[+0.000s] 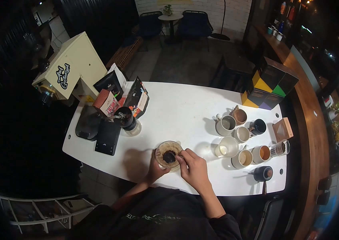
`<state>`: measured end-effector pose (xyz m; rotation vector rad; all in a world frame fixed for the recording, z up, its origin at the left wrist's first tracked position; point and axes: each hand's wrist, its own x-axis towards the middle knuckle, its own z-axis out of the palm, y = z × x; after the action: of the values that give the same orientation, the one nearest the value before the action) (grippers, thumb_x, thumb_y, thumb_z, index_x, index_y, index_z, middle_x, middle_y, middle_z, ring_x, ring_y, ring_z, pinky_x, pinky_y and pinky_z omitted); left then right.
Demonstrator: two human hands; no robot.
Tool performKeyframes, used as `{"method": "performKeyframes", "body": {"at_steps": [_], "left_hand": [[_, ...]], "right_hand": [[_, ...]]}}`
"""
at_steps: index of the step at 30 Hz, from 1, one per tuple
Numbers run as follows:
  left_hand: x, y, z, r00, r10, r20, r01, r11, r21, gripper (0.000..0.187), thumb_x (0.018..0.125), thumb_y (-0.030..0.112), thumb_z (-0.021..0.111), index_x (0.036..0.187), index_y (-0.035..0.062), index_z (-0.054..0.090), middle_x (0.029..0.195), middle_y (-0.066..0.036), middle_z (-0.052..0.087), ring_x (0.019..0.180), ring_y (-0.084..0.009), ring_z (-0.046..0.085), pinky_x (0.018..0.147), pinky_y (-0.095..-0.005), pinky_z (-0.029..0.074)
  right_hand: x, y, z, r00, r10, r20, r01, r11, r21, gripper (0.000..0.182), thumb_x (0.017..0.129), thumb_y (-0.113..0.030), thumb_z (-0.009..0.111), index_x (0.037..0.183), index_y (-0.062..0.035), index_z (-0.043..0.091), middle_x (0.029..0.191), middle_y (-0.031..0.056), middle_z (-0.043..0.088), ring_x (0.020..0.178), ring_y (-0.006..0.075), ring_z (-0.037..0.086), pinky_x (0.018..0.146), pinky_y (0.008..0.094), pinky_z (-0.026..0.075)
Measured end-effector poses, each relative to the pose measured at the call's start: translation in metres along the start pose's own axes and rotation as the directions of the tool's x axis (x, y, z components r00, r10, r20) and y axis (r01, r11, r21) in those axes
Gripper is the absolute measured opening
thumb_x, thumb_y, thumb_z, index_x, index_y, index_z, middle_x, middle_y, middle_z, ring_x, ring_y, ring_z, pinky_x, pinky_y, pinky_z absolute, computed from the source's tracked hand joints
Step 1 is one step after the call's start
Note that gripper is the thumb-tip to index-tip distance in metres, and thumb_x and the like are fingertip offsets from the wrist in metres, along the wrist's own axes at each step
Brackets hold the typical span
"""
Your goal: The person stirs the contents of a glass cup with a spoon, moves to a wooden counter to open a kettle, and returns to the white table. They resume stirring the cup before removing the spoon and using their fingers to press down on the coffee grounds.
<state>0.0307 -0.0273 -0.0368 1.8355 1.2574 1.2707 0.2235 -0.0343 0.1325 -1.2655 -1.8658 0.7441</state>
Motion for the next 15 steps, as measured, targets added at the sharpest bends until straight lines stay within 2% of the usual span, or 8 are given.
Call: {"method": "performKeyframes", "body": {"at_steps": [2,3,5,8,12,15], "left_hand": [[0.0008,0.0002,0.0006,1.0,0.005,0.004,-0.005,1.0,0.016,0.072,0.063,0.019,0.081,0.125,0.0011,0.048,0.121,-0.019,0.051,0.115,-0.0387,0.048,0.101,-0.0489,0.038],[0.0006,-0.0003,0.0014,1.0,0.009,-0.003,-0.009,1.0,0.008,0.072,0.063,0.019,0.081,0.125,0.0012,0.048,0.121,-0.019,0.051,0.115,-0.0387,0.048,0.101,-0.0487,0.039],[-0.0002,-0.0018,0.0013,1.0,0.012,-0.009,-0.012,1.0,0.002,0.072,0.063,0.019,0.081,0.125,0.0012,0.048,0.121,-0.019,0.051,0.114,-0.0387,0.048,0.101,-0.0486,0.039],[-0.0002,-0.0011,0.0012,1.0,0.004,-0.011,-0.004,1.0,0.004,0.071,0.063,0.018,0.081,0.125,0.0016,0.048,0.121,-0.019,0.051,0.114,-0.0386,0.048,0.101,-0.0483,0.039],[0.0019,0.0032,-0.0005,1.0,0.018,-0.012,-0.018,1.0,0.022,0.071,0.063,0.018,0.081,0.124,0.0017,0.048,0.12,-0.019,0.052,0.114,-0.0384,0.048,0.1,-0.0483,0.039],[0.0014,0.0033,0.0006,1.0,0.024,-0.016,-0.023,1.0,0.012,0.07,0.063,0.018,0.081,0.123,0.0016,0.049,0.119,-0.018,0.052,0.113,-0.0384,0.048,0.1,-0.0484,0.04]], "right_hand": [[0.0003,0.0019,0.0028,0.996,-0.05,-0.077,0.047,0.998,-0.038,0.008,0.091,-0.005,0.062,0.087,0.0016,0.063,0.074,0.0135,0.058,0.054,0.0268,0.054,0.052,0.0359,0.041],[0.0006,0.0013,0.0015,0.996,-0.051,-0.077,0.048,0.998,-0.037,0.008,0.091,-0.005,0.062,0.087,0.0016,0.063,0.074,0.0135,0.058,0.054,0.0268,0.054,0.052,0.0359,0.041],[0.0005,-0.0006,-0.0021,1.0,-0.009,0.002,0.009,1.0,0.002,0.008,0.091,-0.009,0.063,0.088,-0.0016,0.062,0.077,0.0132,0.061,0.06,0.0322,0.06,0.055,0.0394,0.046],[0.0013,-0.002,-0.0005,0.998,0.001,-0.058,-0.002,1.0,-0.001,0.008,0.091,-0.009,0.063,0.089,-0.0011,0.062,0.078,0.0136,0.063,0.06,0.0316,0.061,0.055,0.039,0.046],[-0.0001,-0.0003,-0.0024,1.0,0.017,-0.005,-0.017,1.0,-0.018,0.008,0.091,-0.009,0.063,0.09,-0.0009,0.063,0.077,0.014,0.063,0.059,0.0313,0.061,0.055,0.0389,0.047],[0.0004,0.0012,-0.0019,1.0,0.016,-0.016,-0.016,0.999,0.046,0.009,0.092,-0.01,0.063,0.091,-0.0009,0.063,0.077,0.0141,0.063,0.058,0.0309,0.06,0.055,0.0386,0.046]]}}
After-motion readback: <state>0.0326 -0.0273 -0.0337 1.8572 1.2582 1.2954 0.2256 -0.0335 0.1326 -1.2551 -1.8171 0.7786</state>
